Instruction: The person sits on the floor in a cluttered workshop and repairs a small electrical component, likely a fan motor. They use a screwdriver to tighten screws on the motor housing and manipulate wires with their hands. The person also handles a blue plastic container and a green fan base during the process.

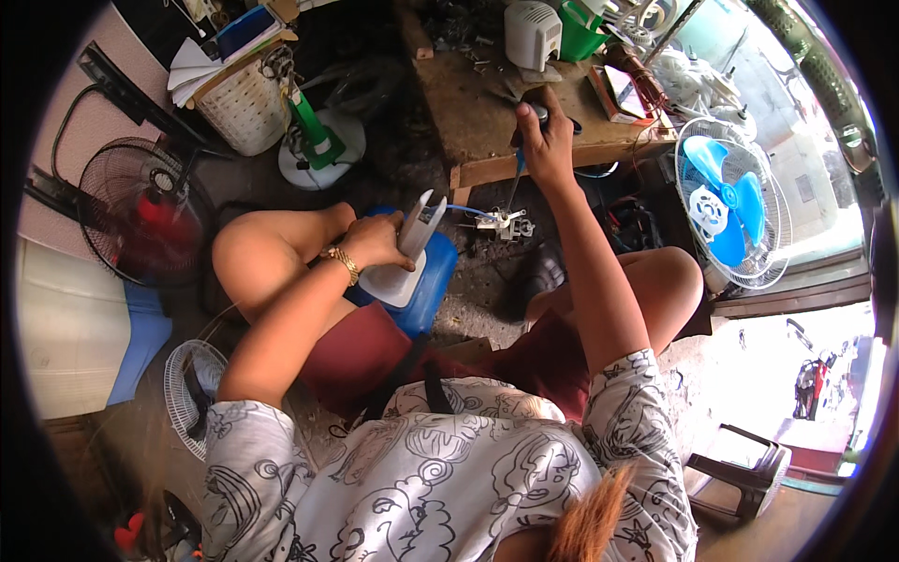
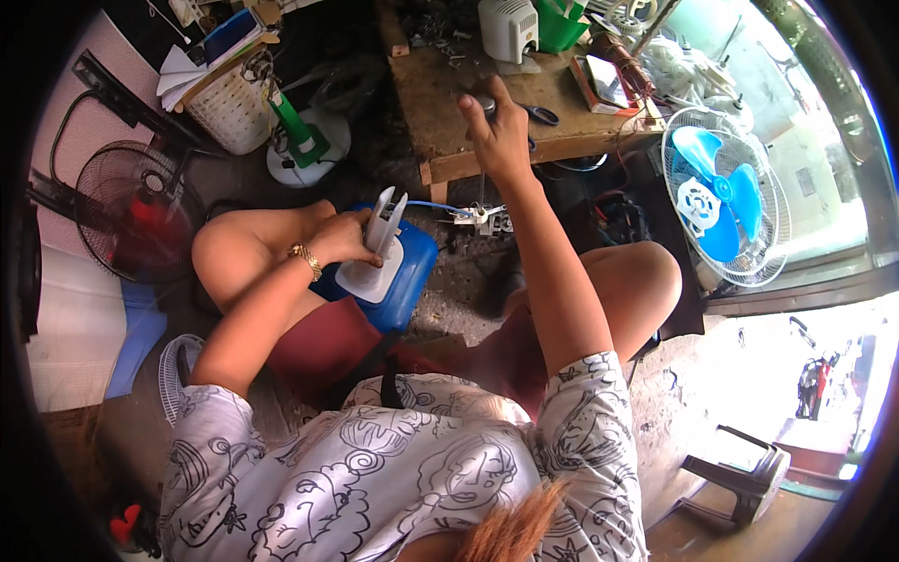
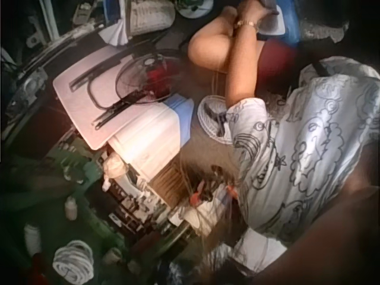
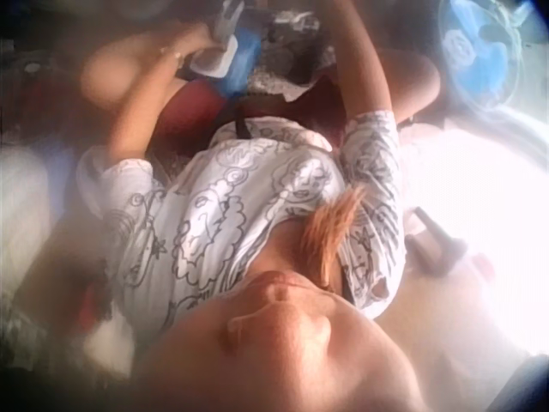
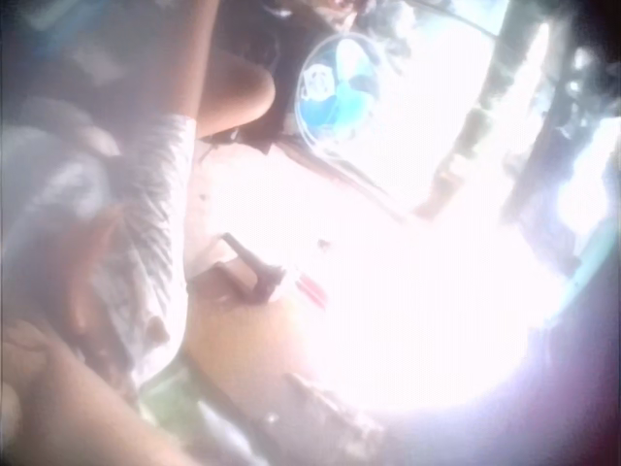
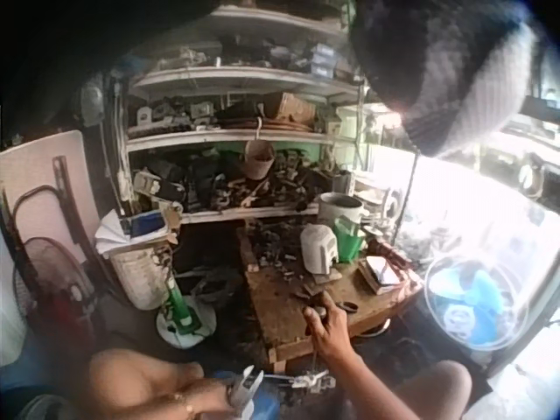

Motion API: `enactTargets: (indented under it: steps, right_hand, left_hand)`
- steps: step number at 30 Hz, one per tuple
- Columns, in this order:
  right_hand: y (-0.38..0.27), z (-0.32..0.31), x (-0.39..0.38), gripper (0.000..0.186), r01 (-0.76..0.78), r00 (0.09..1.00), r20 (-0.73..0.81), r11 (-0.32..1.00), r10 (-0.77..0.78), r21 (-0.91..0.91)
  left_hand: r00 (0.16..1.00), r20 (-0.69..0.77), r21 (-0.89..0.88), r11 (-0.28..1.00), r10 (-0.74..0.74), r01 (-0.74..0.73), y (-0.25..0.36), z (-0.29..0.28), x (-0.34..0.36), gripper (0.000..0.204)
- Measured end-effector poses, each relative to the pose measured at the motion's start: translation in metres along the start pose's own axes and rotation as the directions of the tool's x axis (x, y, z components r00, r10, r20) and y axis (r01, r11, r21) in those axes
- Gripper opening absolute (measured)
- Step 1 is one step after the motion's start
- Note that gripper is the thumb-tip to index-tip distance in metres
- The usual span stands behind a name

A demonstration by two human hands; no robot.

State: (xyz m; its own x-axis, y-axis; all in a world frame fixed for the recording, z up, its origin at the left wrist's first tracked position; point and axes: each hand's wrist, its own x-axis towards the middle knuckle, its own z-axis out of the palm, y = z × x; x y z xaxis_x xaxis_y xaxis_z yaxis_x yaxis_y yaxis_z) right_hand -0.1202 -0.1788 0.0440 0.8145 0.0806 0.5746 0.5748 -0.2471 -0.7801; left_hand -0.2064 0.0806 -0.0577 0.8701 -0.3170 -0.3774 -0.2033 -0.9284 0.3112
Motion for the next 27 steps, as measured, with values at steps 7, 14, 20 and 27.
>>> enactTargets:
  steps: [7,14,20,27]
  right_hand:
    - [0.008,0.009,-0.011,0.042,0.046,0.994,-0.099,0.996,-0.039,0.072]
    - [0.013,-0.002,0.002,0.025,0.072,0.997,0.017,0.997,-0.072,-0.006]
    - [0.004,0.009,0.014,0.018,-0.034,0.999,0.008,0.954,0.033,0.297]
    - [0.013,-0.013,0.012,0.019,-0.043,0.997,-0.042,0.944,0.060,0.327]
  left_hand:
    - [0.980,0.078,0.238,0.958,-0.184,0.161,0.032,0.006,0.000,0.059]
    - [0.776,0.569,0.108,0.961,-0.271,0.256,0.047,0.019,0.001,0.073]
    - [0.638,0.767,-0.379,0.849,0.066,0.368,0.054,0.066,0.009,0.071]
    - [0.988,0.025,-0.050,0.987,0.155,-0.154,0.111,0.106,0.015,0.045]
